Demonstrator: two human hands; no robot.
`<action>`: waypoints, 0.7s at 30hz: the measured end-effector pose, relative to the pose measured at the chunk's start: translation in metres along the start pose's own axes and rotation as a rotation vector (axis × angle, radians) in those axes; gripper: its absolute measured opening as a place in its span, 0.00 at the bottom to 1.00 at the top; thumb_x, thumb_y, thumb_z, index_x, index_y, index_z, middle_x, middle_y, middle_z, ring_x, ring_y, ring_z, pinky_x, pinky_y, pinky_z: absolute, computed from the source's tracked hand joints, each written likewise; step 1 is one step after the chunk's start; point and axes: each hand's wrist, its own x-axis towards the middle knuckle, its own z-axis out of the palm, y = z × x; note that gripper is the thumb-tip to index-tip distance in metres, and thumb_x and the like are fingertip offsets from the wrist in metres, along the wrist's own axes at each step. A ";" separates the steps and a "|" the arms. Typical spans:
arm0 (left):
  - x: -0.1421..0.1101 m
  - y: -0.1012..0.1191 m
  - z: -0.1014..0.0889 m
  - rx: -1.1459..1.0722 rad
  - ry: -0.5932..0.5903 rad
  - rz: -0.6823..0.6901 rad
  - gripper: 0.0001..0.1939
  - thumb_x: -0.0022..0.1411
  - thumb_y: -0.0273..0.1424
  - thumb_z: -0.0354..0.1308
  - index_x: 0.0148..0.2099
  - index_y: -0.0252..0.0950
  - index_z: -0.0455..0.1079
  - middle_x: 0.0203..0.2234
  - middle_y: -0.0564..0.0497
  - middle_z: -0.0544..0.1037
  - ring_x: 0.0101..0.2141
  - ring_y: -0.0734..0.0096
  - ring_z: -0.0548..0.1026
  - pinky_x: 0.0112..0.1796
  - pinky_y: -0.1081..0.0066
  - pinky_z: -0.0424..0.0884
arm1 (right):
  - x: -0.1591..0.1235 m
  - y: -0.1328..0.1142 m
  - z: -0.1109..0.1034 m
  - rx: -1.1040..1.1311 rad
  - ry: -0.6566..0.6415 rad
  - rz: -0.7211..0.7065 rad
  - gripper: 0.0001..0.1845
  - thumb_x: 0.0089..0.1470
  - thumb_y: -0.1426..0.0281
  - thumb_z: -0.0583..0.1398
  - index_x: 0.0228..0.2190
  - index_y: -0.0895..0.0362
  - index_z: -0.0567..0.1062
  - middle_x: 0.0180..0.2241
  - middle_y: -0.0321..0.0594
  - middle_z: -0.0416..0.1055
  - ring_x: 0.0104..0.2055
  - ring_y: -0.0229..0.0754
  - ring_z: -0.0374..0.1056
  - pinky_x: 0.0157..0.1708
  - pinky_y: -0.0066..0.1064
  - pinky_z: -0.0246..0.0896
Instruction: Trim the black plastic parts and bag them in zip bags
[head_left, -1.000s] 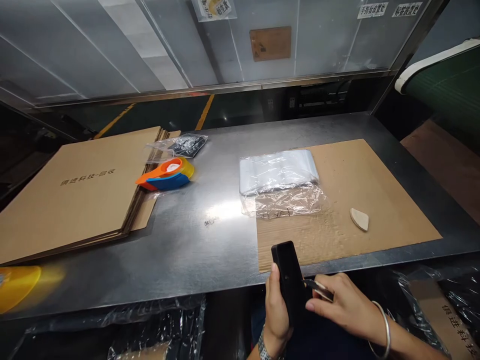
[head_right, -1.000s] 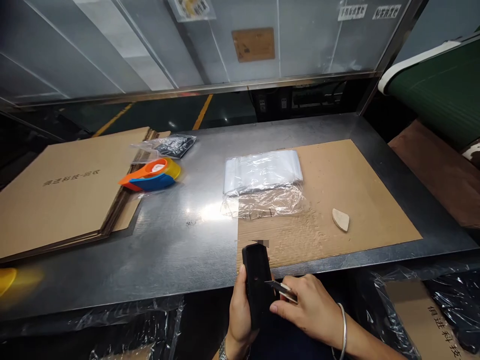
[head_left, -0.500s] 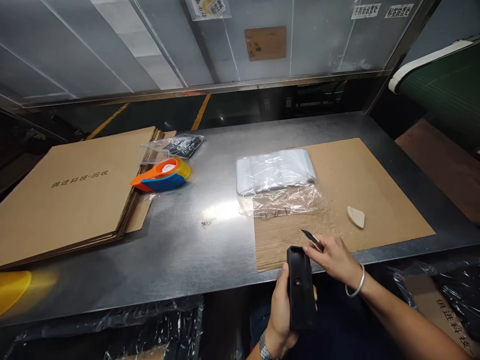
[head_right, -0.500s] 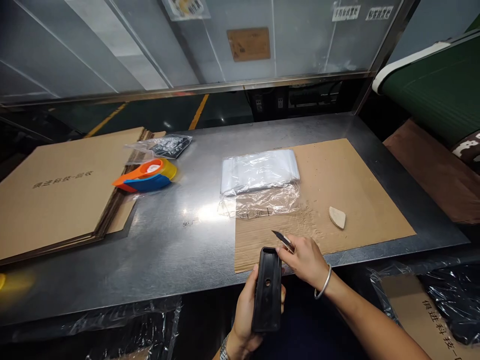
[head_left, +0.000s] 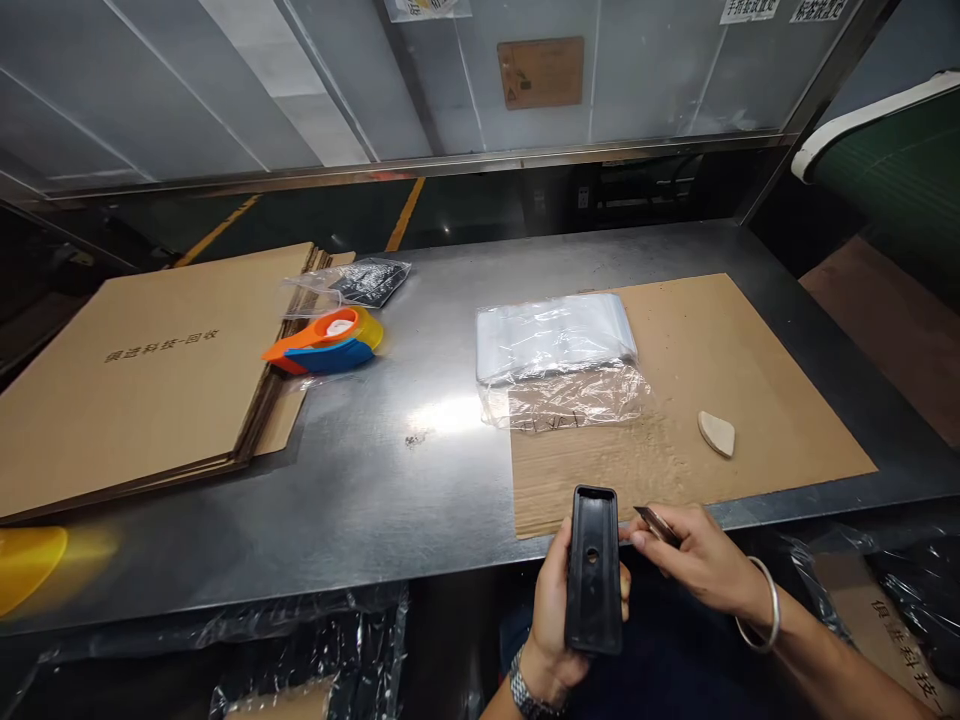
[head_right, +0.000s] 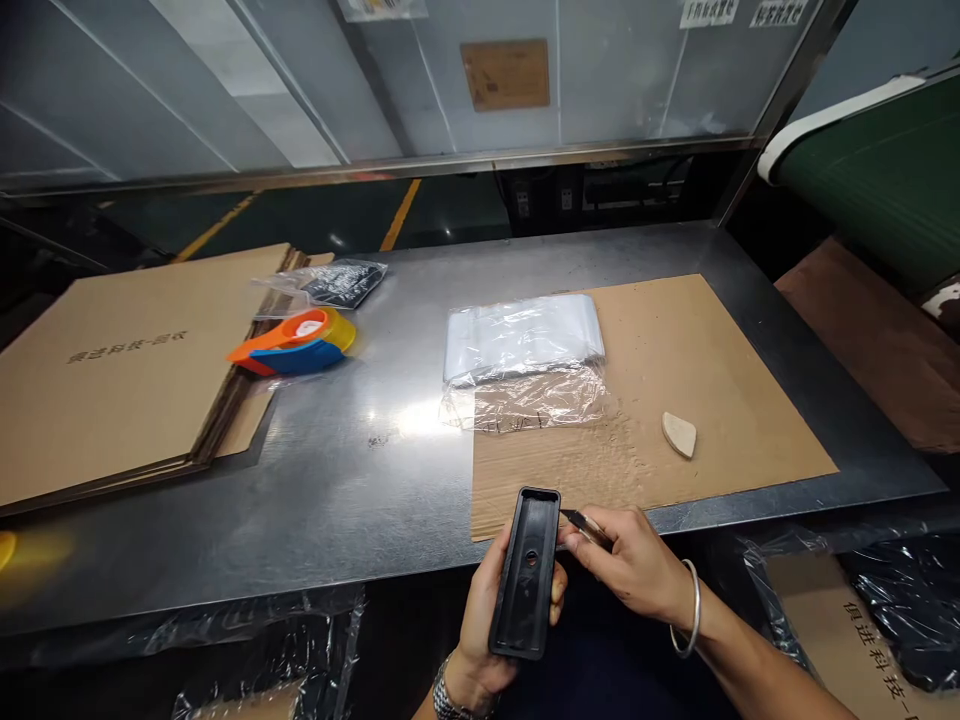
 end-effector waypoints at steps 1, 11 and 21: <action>0.000 0.000 0.000 -0.021 0.006 -0.007 0.32 0.60 0.49 0.40 0.39 0.25 0.72 0.16 0.46 0.71 0.15 0.76 0.67 0.17 0.78 0.61 | -0.003 -0.001 0.001 -0.009 0.003 -0.022 0.18 0.57 0.61 0.53 0.21 0.60 0.69 0.16 0.30 0.58 0.19 0.32 0.53 0.20 0.25 0.48; -0.001 0.001 0.009 -0.056 0.016 -0.033 0.30 0.60 0.47 0.43 0.35 0.24 0.72 0.15 0.45 0.72 0.17 0.72 0.68 0.19 0.75 0.61 | -0.014 -0.012 0.000 0.018 -0.304 -0.353 0.09 0.55 0.73 0.55 0.38 0.58 0.74 0.27 0.39 0.73 0.28 0.36 0.68 0.28 0.25 0.58; 0.001 -0.005 0.003 0.031 0.183 0.152 0.24 0.55 0.49 0.52 0.27 0.30 0.70 0.17 0.52 0.69 0.19 0.75 0.66 0.24 0.74 0.62 | -0.014 -0.013 -0.001 -0.238 -0.197 -0.162 0.05 0.52 0.73 0.55 0.25 0.57 0.67 0.20 0.31 0.63 0.21 0.32 0.56 0.22 0.24 0.47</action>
